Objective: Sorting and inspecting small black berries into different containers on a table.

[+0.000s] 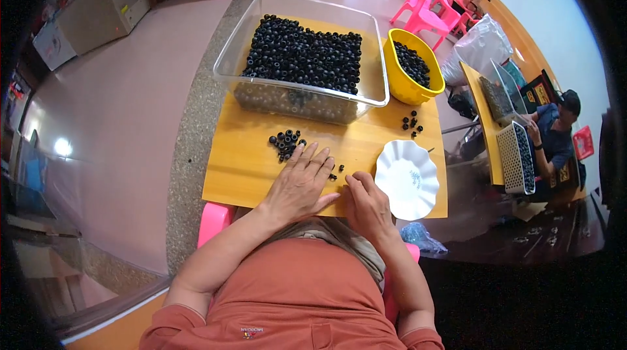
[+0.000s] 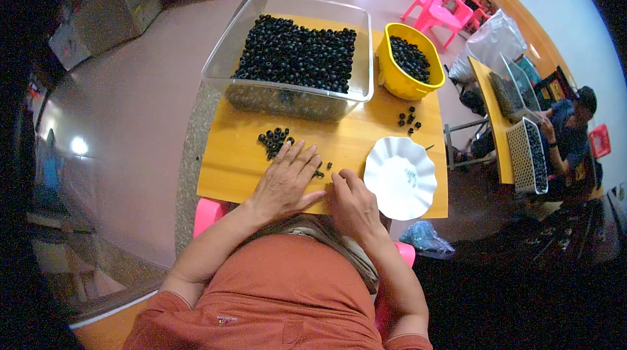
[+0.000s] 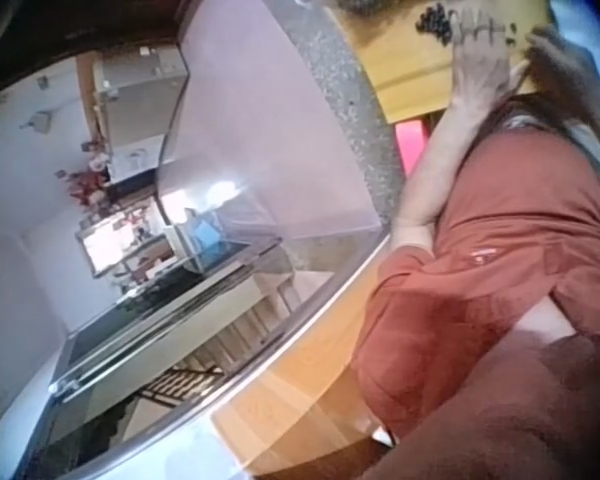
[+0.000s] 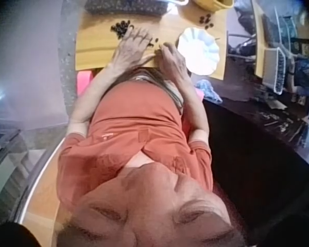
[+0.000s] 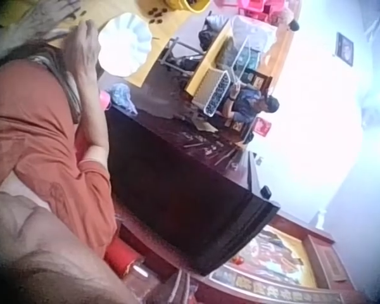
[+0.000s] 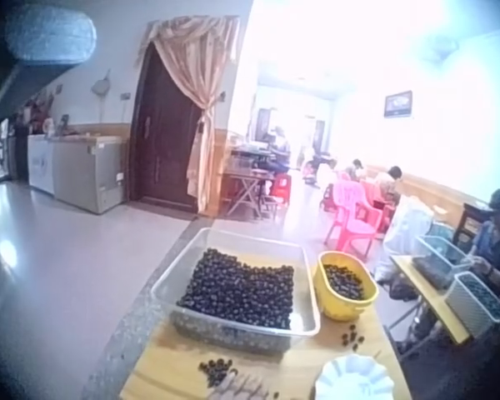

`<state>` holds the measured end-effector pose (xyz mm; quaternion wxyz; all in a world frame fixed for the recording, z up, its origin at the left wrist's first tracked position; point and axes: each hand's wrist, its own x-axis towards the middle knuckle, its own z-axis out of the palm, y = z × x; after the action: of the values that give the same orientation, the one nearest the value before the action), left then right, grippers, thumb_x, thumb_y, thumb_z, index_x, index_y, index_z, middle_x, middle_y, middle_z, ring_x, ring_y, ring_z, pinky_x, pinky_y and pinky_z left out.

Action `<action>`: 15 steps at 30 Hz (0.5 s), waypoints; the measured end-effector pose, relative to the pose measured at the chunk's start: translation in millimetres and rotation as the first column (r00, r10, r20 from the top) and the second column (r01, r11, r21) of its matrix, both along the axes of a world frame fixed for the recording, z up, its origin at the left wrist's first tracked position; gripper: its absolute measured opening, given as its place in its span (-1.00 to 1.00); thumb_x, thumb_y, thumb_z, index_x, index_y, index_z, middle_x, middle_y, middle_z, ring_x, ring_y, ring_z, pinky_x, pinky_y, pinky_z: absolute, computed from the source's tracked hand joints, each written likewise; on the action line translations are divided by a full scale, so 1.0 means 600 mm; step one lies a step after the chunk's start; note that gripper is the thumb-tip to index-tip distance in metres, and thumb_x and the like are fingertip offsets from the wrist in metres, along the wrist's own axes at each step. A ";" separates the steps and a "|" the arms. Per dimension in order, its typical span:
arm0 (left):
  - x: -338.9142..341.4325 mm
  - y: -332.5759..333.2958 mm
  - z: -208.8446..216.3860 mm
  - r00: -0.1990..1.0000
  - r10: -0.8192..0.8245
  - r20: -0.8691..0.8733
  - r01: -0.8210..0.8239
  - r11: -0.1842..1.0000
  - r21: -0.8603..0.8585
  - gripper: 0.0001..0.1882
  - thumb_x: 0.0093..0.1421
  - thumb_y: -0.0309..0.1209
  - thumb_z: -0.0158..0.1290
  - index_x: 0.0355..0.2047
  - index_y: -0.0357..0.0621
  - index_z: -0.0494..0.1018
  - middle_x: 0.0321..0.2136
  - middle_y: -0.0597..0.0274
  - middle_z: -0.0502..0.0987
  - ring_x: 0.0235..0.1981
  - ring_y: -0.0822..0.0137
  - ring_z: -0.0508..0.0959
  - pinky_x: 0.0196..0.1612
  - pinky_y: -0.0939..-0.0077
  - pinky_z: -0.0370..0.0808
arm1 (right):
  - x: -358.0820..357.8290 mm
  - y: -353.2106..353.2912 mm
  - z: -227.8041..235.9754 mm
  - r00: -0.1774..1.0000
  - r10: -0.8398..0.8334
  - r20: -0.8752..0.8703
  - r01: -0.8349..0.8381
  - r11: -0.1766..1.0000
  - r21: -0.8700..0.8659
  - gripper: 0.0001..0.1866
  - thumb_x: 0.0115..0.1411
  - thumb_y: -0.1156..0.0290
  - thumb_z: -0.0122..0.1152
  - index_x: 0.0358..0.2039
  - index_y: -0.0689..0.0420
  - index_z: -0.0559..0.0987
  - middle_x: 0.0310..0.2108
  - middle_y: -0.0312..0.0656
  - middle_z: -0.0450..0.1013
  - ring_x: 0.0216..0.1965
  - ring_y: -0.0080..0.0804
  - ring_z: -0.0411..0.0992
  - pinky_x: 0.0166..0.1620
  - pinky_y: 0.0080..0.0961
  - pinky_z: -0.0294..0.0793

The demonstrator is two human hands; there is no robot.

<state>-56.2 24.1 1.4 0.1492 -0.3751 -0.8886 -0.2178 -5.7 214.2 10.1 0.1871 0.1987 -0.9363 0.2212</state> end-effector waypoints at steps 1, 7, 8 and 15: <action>0.000 -0.001 0.000 1.000 -0.004 0.005 0.004 1.000 0.002 -0.33 0.07 -0.02 0.13 0.04 -0.29 0.35 0.11 -0.07 0.31 0.21 -0.05 0.21 0.30 0.05 0.06 | -0.001 -0.001 -0.002 0.999 -0.022 0.031 0.022 1.000 0.012 -0.70 0.06 0.51 0.17 -0.15 0.27 0.44 -0.22 0.00 0.41 -0.32 -0.06 0.48 -0.33 -0.30 0.52; -0.001 -0.004 0.000 1.000 -0.009 0.024 0.009 1.000 0.008 -0.33 0.06 -0.03 0.14 0.06 -0.24 0.35 0.12 -0.07 0.29 0.22 -0.07 0.19 0.30 0.03 0.06 | -0.010 -0.013 0.008 0.991 -0.071 0.117 0.065 0.996 0.054 -0.66 0.10 0.51 0.12 -0.07 0.28 0.42 -0.18 0.04 0.39 -0.32 -0.01 0.48 -0.31 -0.25 0.50; -0.001 -0.004 -0.001 1.000 -0.008 0.024 0.008 1.000 0.010 -0.33 0.06 -0.03 0.14 0.06 -0.24 0.35 0.12 -0.07 0.29 0.22 -0.07 0.19 0.30 0.03 0.06 | -0.011 -0.015 0.011 0.988 -0.062 0.140 0.054 0.997 0.061 -0.68 0.14 0.52 0.10 -0.07 0.29 0.43 -0.17 0.06 0.38 -0.34 0.01 0.47 -0.31 -0.25 0.49; -0.003 -0.007 -0.003 0.999 -0.017 0.028 0.015 0.999 0.048 -0.35 0.08 -0.07 0.14 0.05 -0.28 0.35 0.09 -0.10 0.33 0.20 -0.08 0.23 0.29 0.05 0.09 | -0.014 -0.014 0.004 0.976 -0.109 0.187 0.085 0.988 0.129 -0.52 0.00 0.53 0.17 0.00 0.25 0.40 -0.10 -0.01 0.35 -0.23 -0.05 0.48 -0.27 -0.28 0.52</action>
<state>-57.7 19.8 -0.6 0.1436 -0.3753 -0.8821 -0.2457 -13.9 205.6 12.5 0.0933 0.1410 -0.9703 0.1731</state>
